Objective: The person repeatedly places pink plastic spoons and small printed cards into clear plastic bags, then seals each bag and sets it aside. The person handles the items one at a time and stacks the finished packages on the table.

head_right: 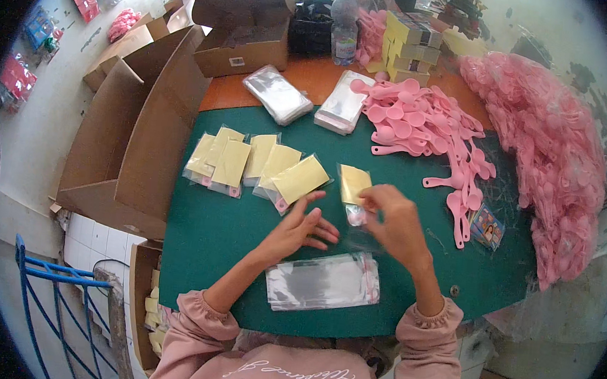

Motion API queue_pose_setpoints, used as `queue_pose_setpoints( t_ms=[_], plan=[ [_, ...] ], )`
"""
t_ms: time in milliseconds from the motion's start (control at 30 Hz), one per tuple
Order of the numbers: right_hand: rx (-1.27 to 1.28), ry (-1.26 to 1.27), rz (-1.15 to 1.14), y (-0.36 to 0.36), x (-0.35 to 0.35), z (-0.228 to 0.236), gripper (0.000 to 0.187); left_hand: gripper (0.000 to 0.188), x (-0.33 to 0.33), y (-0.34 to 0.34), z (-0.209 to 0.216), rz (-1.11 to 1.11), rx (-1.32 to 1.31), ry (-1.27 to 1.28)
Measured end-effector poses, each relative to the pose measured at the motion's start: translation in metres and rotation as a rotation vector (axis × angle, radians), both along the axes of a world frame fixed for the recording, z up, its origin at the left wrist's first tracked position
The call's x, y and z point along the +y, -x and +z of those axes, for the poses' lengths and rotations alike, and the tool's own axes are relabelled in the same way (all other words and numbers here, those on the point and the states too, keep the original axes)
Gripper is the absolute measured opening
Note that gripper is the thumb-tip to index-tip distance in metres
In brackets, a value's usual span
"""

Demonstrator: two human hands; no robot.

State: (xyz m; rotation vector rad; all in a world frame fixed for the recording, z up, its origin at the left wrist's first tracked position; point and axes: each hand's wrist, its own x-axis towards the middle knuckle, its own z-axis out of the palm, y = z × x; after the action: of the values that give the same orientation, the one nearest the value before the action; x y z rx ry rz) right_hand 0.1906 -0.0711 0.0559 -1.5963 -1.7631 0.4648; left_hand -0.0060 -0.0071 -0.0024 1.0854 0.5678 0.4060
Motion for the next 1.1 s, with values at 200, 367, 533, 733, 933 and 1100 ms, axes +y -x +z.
queue_pose_setpoints(
  t_ms=[200, 367, 533, 733, 933, 1100],
  plan=[
    [-0.121, 0.16, 0.264, 0.025, -0.02, -0.007, 0.038, 0.062, -0.006, 0.011, 0.003, -0.048, 0.013, 0.191],
    [-0.155, 0.052, 0.156, 0.044, -0.02, -0.026, 0.026, 0.057, -0.003, 0.016, 0.002, -0.092, 0.085, 0.127],
    [-0.114, 0.064, 0.125, 0.053, -0.014, -0.034, 0.017, 0.054, -0.003, 0.015, 0.002, -0.077, 0.072, 0.159],
    [-0.223, 0.024, 0.173, 0.057, -0.014, -0.035, 0.017, 0.053, -0.004, 0.013, 0.004, -0.03, 0.073, 0.209],
    [-0.194, -0.018, 0.319, 0.057, -0.02, -0.032, 0.014, 0.056, -0.005, 0.012, -0.008, -0.005, 0.078, 0.069],
    [0.144, 0.334, 0.528, 0.013, -0.016, -0.004, 0.012, 0.061, -0.006, 0.011, -0.008, 0.087, 0.11, 0.051]
  ],
)
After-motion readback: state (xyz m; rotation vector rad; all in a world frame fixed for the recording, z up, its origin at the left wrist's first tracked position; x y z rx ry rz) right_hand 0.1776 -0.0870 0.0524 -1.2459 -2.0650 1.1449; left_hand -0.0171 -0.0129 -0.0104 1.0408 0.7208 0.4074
